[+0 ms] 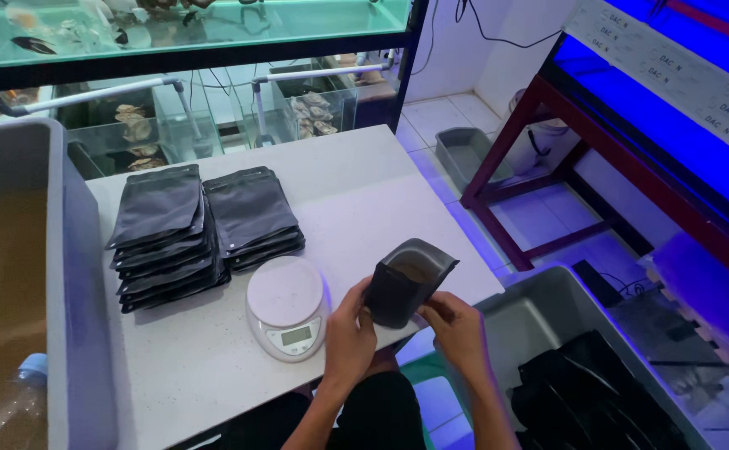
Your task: The person scoops sand from a large grey bin into individual black pouches using a small plastic scoop and weighs each pouch on a digital scale.
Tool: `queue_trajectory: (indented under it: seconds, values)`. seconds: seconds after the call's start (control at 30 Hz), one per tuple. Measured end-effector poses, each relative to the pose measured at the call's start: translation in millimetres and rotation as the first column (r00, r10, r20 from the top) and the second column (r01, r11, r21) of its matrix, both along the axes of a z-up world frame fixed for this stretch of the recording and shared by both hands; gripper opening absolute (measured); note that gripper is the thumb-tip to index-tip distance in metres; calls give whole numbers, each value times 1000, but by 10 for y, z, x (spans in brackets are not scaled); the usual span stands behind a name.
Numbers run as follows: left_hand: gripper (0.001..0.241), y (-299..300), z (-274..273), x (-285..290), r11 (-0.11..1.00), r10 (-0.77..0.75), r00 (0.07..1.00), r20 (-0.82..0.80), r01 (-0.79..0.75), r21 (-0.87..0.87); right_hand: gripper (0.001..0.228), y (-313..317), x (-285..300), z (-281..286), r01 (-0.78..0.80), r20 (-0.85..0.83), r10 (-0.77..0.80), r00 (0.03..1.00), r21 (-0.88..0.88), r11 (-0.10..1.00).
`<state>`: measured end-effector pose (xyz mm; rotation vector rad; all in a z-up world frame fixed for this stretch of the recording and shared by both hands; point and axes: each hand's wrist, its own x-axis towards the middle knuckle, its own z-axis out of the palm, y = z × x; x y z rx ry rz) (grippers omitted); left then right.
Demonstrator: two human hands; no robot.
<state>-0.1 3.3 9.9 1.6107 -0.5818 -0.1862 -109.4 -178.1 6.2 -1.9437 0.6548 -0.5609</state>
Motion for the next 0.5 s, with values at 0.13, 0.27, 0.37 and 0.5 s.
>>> queue_trajectory:
  seconds: [0.13,0.27,0.37,0.5]
  values:
    - [64,-136,-186,-72,999,-9,999,44,8,36,14,2,105,-466,80,117,-83,990,30,996]
    - [70,-162,-248,-32,999,32,998,50,-33,27,13,-29,114,-451,32,151,-30,988,-8,999]
    - [63,-92,-78,-33,997,79,996,33,-79,-9,15,-20,108,-269,-9,148,11,989,-17,1000]
    - [52,94,173,-1,983,116,992,42,-108,-150,19,15,213,-106,-48,235,37,971,45,998]
